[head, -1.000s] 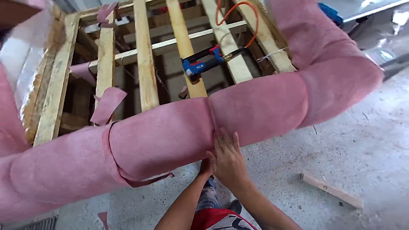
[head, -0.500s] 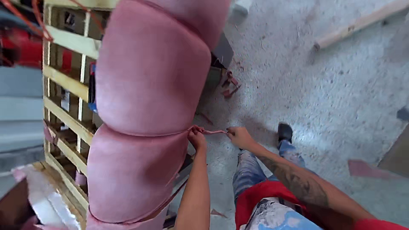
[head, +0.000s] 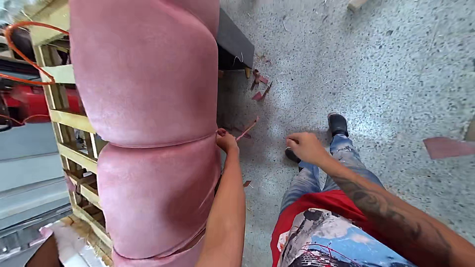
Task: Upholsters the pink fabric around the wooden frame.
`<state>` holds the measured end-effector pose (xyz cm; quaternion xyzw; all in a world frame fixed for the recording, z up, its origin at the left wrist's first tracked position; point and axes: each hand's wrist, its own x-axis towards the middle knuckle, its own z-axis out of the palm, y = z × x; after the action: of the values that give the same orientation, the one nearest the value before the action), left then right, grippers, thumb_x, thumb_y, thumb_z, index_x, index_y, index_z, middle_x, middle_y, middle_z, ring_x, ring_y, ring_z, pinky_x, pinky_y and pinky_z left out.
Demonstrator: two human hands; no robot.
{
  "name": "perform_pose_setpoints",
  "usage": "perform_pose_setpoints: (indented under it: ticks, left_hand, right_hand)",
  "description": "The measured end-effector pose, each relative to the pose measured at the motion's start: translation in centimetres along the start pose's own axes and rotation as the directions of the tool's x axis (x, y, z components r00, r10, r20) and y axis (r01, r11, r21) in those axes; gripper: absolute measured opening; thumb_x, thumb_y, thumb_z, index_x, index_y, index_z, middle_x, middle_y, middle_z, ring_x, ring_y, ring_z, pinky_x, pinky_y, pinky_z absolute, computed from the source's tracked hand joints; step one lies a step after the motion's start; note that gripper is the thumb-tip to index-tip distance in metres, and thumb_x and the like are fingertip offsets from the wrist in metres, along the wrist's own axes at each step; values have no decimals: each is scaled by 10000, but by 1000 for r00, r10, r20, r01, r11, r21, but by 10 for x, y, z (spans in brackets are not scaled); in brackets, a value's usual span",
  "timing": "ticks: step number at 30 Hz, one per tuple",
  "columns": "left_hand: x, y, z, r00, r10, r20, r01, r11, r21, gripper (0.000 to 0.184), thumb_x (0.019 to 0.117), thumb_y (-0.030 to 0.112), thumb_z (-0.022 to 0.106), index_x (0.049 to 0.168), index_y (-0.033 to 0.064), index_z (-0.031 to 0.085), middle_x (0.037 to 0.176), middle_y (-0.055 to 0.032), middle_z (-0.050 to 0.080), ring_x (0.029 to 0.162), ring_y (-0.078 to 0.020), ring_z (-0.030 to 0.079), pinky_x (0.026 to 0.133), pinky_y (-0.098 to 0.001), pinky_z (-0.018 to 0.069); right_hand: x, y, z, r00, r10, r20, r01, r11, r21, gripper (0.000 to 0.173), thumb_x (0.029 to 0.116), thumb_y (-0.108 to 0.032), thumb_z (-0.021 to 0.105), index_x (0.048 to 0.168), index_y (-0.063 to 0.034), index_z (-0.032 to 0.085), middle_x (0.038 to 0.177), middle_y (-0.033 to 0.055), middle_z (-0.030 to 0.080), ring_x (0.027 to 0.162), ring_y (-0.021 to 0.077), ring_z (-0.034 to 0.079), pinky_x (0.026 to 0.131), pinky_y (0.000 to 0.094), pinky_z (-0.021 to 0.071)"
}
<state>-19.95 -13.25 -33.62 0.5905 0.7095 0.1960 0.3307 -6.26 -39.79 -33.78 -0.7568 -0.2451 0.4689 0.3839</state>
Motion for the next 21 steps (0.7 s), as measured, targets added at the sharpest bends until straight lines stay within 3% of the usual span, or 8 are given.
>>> perform_pose_setpoints:
  ticks: [3,5,7,9,11,13,17,21]
  left_hand:
    - [-48,14,-31,967,34,252,-58,995,87,329,1105,274,411,1212,23,595,870,-152,632,666,-253,611,623,-464,558]
    - [-105,48,-78,905,229,359,-249,969,9,367,1118,324,379,1131,41,612,781,-108,619,598,-216,590,555,-417,541]
    - [-150,93,-150,794,578,186,-540,812,-220,222,1037,144,480,1035,70,690,777,10,672,637,-90,633,590,-295,572]
    - [-168,136,-249,598,792,-122,-783,543,-304,201,1035,158,504,1039,187,703,891,55,727,795,-93,698,726,-300,612]
    - [-157,172,-346,434,812,-390,-900,375,-221,243,1102,203,377,1040,200,611,859,52,676,754,-145,677,702,-344,609]
    - [-123,180,-419,372,780,-503,-923,365,-117,271,1110,186,306,1065,130,568,893,22,638,787,-178,657,747,-389,595]
    - [-65,168,-460,526,634,-567,-814,569,-118,305,1128,195,250,1110,95,538,961,22,684,865,-154,701,820,-391,614]
    - [-12,119,-446,776,430,-462,-542,829,-138,421,1133,260,287,1139,-15,606,965,-70,722,862,-177,715,816,-406,617]
  right_hand:
    - [-20,-64,0,986,-166,-27,168,980,107,227,1049,-205,560,1136,-116,749,948,49,759,819,182,735,793,469,624]
    - [-27,-110,-6,929,-363,-72,369,922,120,200,1043,-227,585,1126,-146,748,920,-6,744,773,110,711,729,371,632]
    - [-21,-149,-18,813,-555,-177,563,827,-6,216,1020,-252,592,1131,-158,751,996,-31,747,878,82,711,795,328,620]
    - [-4,-185,-31,683,-693,-230,676,719,-162,277,1011,-252,585,1205,-111,723,1184,36,719,1128,167,674,988,406,567]
    - [19,-230,-34,562,-801,-204,744,598,-298,350,1008,-267,576,1285,-79,679,1370,94,642,1337,250,560,1136,476,458]
    - [42,-293,-25,453,-884,-115,779,455,-431,443,1014,-329,555,1384,-95,627,1542,127,505,1487,302,393,1221,526,332]
    - [60,-400,37,210,-965,154,839,97,-536,604,1045,-471,413,1520,-110,505,1635,99,399,1570,319,220,1261,656,81]
    - [30,-410,112,134,-956,261,861,-18,-508,658,1067,-484,323,1532,-43,474,1634,99,403,1551,250,296,1278,619,99]
